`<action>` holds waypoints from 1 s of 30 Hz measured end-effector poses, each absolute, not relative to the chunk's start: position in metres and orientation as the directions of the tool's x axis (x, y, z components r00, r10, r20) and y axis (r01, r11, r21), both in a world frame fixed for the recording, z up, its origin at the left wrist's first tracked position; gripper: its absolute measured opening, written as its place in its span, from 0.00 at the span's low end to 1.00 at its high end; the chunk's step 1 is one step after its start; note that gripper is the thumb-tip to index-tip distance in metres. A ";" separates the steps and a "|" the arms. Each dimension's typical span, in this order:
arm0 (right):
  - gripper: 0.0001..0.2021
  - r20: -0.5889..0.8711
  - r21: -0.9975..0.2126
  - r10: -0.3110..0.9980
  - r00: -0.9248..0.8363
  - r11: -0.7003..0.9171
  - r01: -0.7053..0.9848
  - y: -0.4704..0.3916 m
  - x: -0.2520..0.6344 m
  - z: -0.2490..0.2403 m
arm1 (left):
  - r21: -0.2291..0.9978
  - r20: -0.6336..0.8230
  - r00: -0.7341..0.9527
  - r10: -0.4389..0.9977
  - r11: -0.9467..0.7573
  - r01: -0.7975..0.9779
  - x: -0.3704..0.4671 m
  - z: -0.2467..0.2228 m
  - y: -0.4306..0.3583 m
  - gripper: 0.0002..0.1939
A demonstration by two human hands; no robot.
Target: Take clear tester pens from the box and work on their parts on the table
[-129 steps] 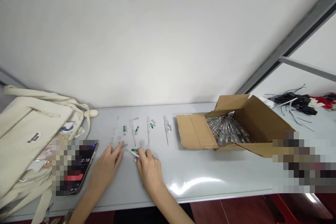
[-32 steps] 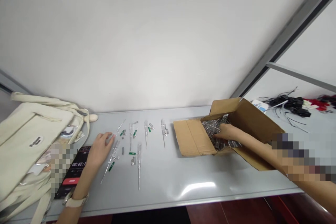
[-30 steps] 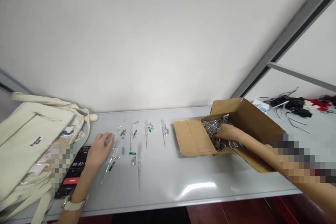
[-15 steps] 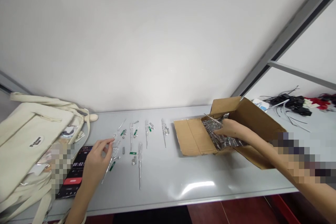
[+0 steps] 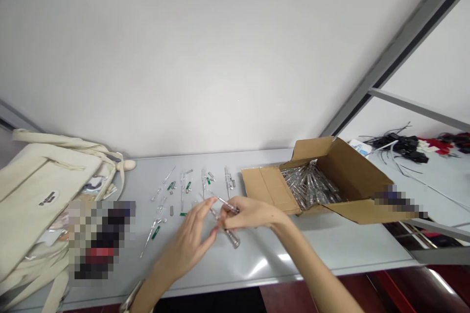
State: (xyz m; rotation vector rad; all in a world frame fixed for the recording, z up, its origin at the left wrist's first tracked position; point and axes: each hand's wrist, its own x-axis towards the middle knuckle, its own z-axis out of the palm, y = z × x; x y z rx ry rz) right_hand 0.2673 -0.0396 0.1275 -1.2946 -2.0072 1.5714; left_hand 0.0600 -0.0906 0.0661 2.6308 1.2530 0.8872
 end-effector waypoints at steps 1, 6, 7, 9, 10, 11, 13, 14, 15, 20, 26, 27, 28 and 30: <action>0.09 -0.325 -0.912 0.684 -0.653 -0.045 0.407 -0.037 0.259 0.120 | 0.283 0.473 0.523 0.709 -0.684 0.672 0.062 0.063 -0.089 0.28; 0.11 -0.347 -0.938 0.574 -0.741 -0.199 0.285 -0.023 0.238 0.092 | 0.146 0.536 0.525 0.661 -0.685 0.714 0.061 0.045 -0.080 0.23; 0.11 -0.354 -0.935 0.577 -0.736 -0.219 0.278 -0.021 0.236 0.090 | 0.128 0.526 0.516 0.676 -0.663 0.738 0.060 0.042 -0.079 0.22; 0.10 -0.353 -0.935 0.594 -0.723 -0.251 0.251 -0.018 0.236 0.090 | 0.114 0.485 0.500 0.718 -0.618 0.778 0.057 0.039 -0.075 0.22; 0.09 -0.347 -0.937 0.623 -0.702 -0.262 0.230 -0.018 0.236 0.090 | 0.119 0.467 0.487 0.738 -0.598 0.793 0.056 0.040 -0.072 0.21; 0.07 -0.340 -0.940 0.665 -0.665 -0.268 0.212 -0.017 0.236 0.090 | 0.127 0.454 0.474 0.755 -0.581 0.804 0.054 0.041 -0.069 0.21; 0.08 -0.322 -0.947 0.762 -0.563 -0.259 0.191 -0.018 0.238 0.088 | 0.142 0.443 0.439 0.781 -0.545 0.826 0.049 0.045 -0.059 0.20; 0.10 -0.307 -0.952 0.806 -0.507 -0.247 0.183 -0.019 0.239 0.086 | 0.141 0.445 0.421 0.791 -0.526 0.839 0.046 0.047 -0.053 0.18; 0.11 -0.286 -0.958 0.843 -0.455 -0.232 0.171 -0.021 0.240 0.084 | 0.132 0.449 0.404 0.797 -0.507 0.852 0.043 0.049 -0.047 0.16; 0.20 -0.252 -0.967 0.866 -0.432 -0.207 0.148 -0.034 0.245 0.080 | 0.117 0.529 0.395 0.751 -0.525 0.843 0.024 0.050 -0.023 0.09; 0.20 -0.136 -0.916 0.884 -0.447 0.059 0.397 -0.059 0.256 0.100 | 0.143 0.690 0.385 0.613 -0.637 0.757 0.017 0.042 -0.024 0.15; 0.20 -0.124 -0.893 0.887 -0.445 0.096 0.440 -0.062 0.257 0.104 | 0.153 0.694 0.380 0.612 -0.640 0.753 0.017 0.042 -0.026 0.13; 0.19 -0.117 -0.869 0.887 -0.447 0.127 0.478 -0.065 0.258 0.106 | 0.167 0.690 0.376 0.618 -0.642 0.748 0.018 0.043 -0.028 0.10; 0.19 -0.116 -0.825 0.880 -0.460 0.173 0.539 -0.069 0.259 0.111 | 0.190 0.681 0.365 0.635 -0.635 0.749 0.021 0.044 -0.031 0.02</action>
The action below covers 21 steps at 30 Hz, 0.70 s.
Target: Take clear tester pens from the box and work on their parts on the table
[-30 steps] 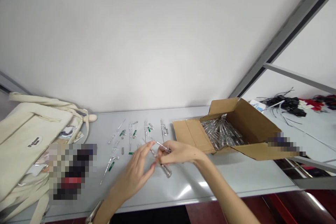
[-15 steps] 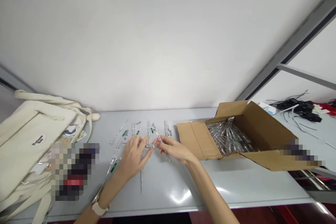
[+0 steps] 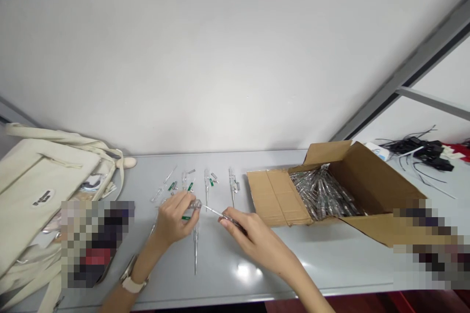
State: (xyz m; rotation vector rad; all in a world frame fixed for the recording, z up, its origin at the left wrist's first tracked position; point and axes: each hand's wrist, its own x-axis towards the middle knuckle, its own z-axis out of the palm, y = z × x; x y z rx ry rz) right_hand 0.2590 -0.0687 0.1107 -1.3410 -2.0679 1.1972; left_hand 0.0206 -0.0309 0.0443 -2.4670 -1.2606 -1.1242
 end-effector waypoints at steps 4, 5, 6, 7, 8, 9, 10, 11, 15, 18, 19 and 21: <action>0.20 -0.128 -0.757 0.860 -0.493 0.237 0.609 -0.070 0.261 0.116 | 0.154 0.698 0.355 0.622 -0.614 0.774 0.025 0.046 -0.033 0.12; 0.20 -0.134 -0.743 0.857 -0.498 0.246 0.622 -0.070 0.263 0.117 | 0.147 0.699 0.356 0.620 -0.612 0.777 0.025 0.046 -0.033 0.13; 0.20 -0.140 -0.731 0.854 -0.500 0.252 0.635 -0.069 0.264 0.118 | 0.142 0.700 0.358 0.618 -0.612 0.778 0.025 0.045 -0.032 0.14; 0.20 -0.148 -0.719 0.853 -0.500 0.255 0.647 -0.069 0.266 0.118 | 0.140 0.702 0.358 0.616 -0.612 0.778 0.025 0.045 -0.032 0.15; 0.20 -0.157 -0.708 0.852 -0.499 0.256 0.659 -0.068 0.268 0.119 | 0.140 0.705 0.356 0.614 -0.612 0.779 0.025 0.044 -0.032 0.16; 0.20 -0.167 -0.698 0.851 -0.498 0.255 0.670 -0.068 0.270 0.119 | 0.139 0.708 0.353 0.612 -0.610 0.780 0.025 0.044 -0.032 0.16; 0.20 -0.177 -0.687 0.850 -0.496 0.254 0.681 -0.068 0.272 0.118 | 0.137 0.712 0.349 0.610 -0.607 0.783 0.025 0.044 -0.032 0.17; 0.20 -0.185 -0.675 0.850 -0.494 0.256 0.692 -0.068 0.274 0.117 | 0.133 0.714 0.346 0.608 -0.604 0.786 0.025 0.043 -0.031 0.17; 0.20 -0.180 -0.598 0.859 -0.479 0.291 0.747 -0.070 0.275 0.110 | 0.116 0.715 0.354 0.603 -0.602 0.790 0.026 0.043 -0.031 0.17; 0.18 -0.170 -0.539 0.866 -0.471 0.318 0.780 -0.071 0.273 0.107 | 0.103 0.711 0.367 0.599 -0.606 0.789 0.027 0.043 -0.031 0.17; 0.18 -0.169 -0.525 0.865 -0.472 0.326 0.786 -0.071 0.272 0.106 | 0.098 0.710 0.371 0.598 -0.606 0.789 0.027 0.042 -0.032 0.17; 0.18 -0.163 -0.507 0.865 -0.475 0.340 0.792 -0.070 0.271 0.106 | 0.088 0.710 0.376 0.595 -0.605 0.791 0.027 0.042 -0.032 0.17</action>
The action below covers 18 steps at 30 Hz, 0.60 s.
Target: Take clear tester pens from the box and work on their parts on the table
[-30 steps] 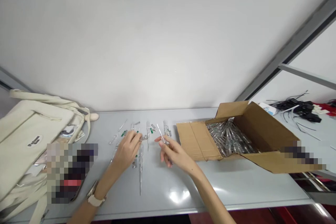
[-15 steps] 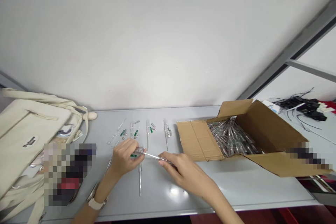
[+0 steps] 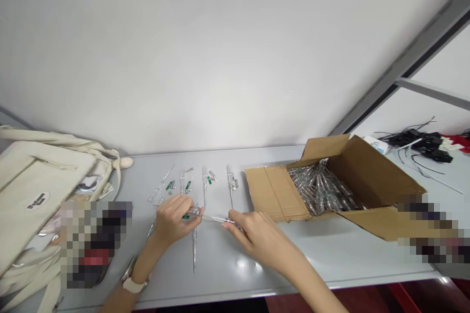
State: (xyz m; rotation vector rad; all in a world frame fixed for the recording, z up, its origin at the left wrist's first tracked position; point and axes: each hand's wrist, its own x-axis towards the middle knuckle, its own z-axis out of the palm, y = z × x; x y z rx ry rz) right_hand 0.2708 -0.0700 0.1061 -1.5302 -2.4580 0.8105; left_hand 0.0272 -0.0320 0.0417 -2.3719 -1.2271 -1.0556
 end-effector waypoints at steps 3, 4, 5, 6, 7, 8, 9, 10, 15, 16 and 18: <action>0.17 -0.150 -0.494 0.868 -0.474 0.350 0.796 -0.068 0.269 0.107 | 0.072 0.711 0.386 0.588 -0.607 0.791 0.028 0.041 -0.033 0.17; 0.17 -0.146 -0.490 0.869 -0.473 0.352 0.797 -0.068 0.269 0.107 | 0.068 0.712 0.388 0.586 -0.607 0.792 0.028 0.041 -0.033 0.17; 0.17 -0.142 -0.488 0.869 -0.474 0.355 0.797 -0.067 0.269 0.107 | 0.065 0.713 0.388 0.584 -0.606 0.793 0.028 0.040 -0.033 0.17; 0.17 -0.140 -0.487 0.868 -0.476 0.358 0.797 -0.067 0.269 0.107 | 0.062 0.714 0.389 0.582 -0.606 0.793 0.028 0.040 -0.033 0.17; 0.17 -0.139 -0.486 0.868 -0.477 0.360 0.797 -0.067 0.268 0.107 | 0.061 0.715 0.389 0.581 -0.605 0.794 0.028 0.040 -0.032 0.17; 0.17 -0.139 -0.485 0.867 -0.478 0.361 0.796 -0.067 0.268 0.107 | 0.059 0.715 0.388 0.582 -0.603 0.795 0.028 0.040 -0.032 0.17; 0.17 -0.139 -0.487 0.867 -0.479 0.361 0.795 -0.067 0.269 0.107 | 0.056 0.715 0.389 0.581 -0.602 0.797 0.029 0.040 -0.032 0.17; 0.17 -0.139 -0.489 0.867 -0.478 0.360 0.795 -0.067 0.269 0.107 | 0.049 0.715 0.392 0.579 -0.600 0.798 0.029 0.040 -0.031 0.17; 0.19 -0.165 -0.538 0.867 -0.470 0.321 0.780 -0.067 0.272 0.104 | -0.012 0.704 0.431 0.564 -0.598 0.802 0.028 0.038 -0.032 0.15; 0.19 -0.182 -0.558 0.862 -0.473 0.306 0.772 -0.067 0.273 0.104 | -0.014 0.693 0.441 0.571 -0.600 0.800 0.029 0.038 -0.033 0.14; 0.20 -0.212 -0.602 0.848 -0.486 0.279 0.748 -0.066 0.273 0.102 | -0.007 0.668 0.461 0.584 -0.614 0.789 0.030 0.036 -0.035 0.12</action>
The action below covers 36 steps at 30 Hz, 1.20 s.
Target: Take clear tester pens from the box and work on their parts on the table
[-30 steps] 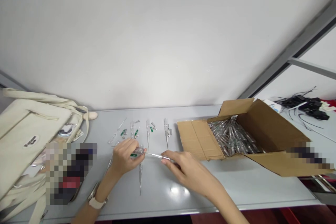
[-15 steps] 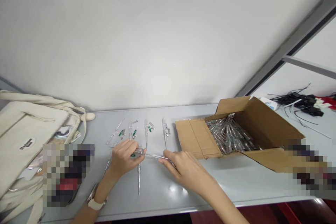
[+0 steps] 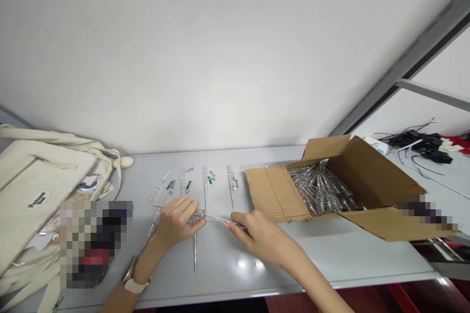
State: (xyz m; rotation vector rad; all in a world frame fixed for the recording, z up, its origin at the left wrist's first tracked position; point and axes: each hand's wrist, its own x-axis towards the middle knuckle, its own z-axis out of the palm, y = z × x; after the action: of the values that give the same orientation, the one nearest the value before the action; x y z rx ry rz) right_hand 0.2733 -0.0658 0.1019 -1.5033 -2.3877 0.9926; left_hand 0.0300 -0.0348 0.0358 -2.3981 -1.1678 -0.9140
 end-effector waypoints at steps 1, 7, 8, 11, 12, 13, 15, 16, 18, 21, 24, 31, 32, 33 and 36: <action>0.21 -0.222 -0.624 0.839 -0.496 0.268 0.734 -0.065 0.273 0.101 | -0.003 0.658 0.471 0.587 -0.624 0.782 0.031 0.035 -0.035 0.11; 0.23 -0.302 -0.737 0.772 -0.559 0.182 0.651 -0.060 0.274 0.096 | -0.040 0.627 0.534 0.567 -0.661 0.749 0.034 0.034 -0.035 0.13; 0.23 -0.323 -0.756 0.752 -0.574 0.160 0.635 -0.059 0.275 0.095 | -0.056 0.627 0.544 0.557 -0.665 0.745 0.034 0.034 -0.034 0.15; 0.24 -0.366 -0.806 0.708 -0.604 0.084 0.586 -0.056 0.275 0.092 | -0.071 0.633 0.534 0.561 -0.644 0.762 0.034 0.032 -0.032 0.17; 0.24 -0.369 -0.813 0.708 -0.602 0.068 0.578 -0.056 0.274 0.090 | -0.067 0.629 0.526 0.572 -0.634 0.770 0.034 0.031 -0.031 0.17; 0.24 -0.363 -0.813 0.718 -0.593 0.067 0.578 -0.057 0.273 0.087 | -0.060 0.620 0.523 0.585 -0.629 0.775 0.034 0.030 -0.030 0.17; 0.24 -0.326 -0.793 0.764 -0.556 0.100 0.601 -0.061 0.271 0.082 | -0.043 0.590 0.534 0.606 -0.636 0.770 0.033 0.028 -0.029 0.16; 0.24 -0.302 -0.776 0.789 -0.534 0.122 0.619 -0.063 0.270 0.080 | -0.034 0.574 0.542 0.614 -0.644 0.765 0.033 0.027 -0.029 0.16; 0.23 -0.265 -0.745 0.824 -0.500 0.154 0.649 -0.068 0.268 0.076 | -0.020 0.553 0.555 0.621 -0.657 0.754 0.032 0.027 -0.028 0.16; 0.23 -0.264 -0.755 0.829 -0.494 0.141 0.641 -0.070 0.267 0.075 | -0.024 0.542 0.572 0.615 -0.670 0.742 0.031 0.030 -0.027 0.16; 0.24 -0.328 -0.819 0.765 -0.554 0.062 0.570 -0.068 0.269 0.078 | -0.031 0.555 0.579 0.597 -0.681 0.732 0.031 0.032 -0.026 0.17; 0.22 -0.260 -0.733 0.839 -0.478 0.151 0.664 -0.074 0.267 0.079 | 0.042 0.398 0.611 0.685 -0.679 0.733 0.029 0.034 -0.024 0.11; 0.22 -0.244 -0.716 0.849 -0.469 0.168 0.678 -0.075 0.266 0.079 | 0.069 0.360 0.608 0.707 -0.670 0.739 0.029 0.036 -0.023 0.10; 0.21 -0.232 -0.702 0.856 -0.462 0.182 0.689 -0.077 0.265 0.079 | 0.095 0.318 0.607 0.728 -0.662 0.744 0.029 0.038 -0.022 0.09; 0.20 -0.209 -0.662 0.869 -0.449 0.212 0.719 -0.080 0.262 0.080 | 0.153 0.199 0.613 0.765 -0.642 0.752 0.031 0.046 -0.019 0.09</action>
State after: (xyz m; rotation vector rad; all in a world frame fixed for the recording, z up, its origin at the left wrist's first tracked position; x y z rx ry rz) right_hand 0.2623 -0.0802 0.0802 -1.5170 -2.2749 1.0598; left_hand 0.0307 -0.0190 0.0457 -2.8695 -1.3506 -0.3951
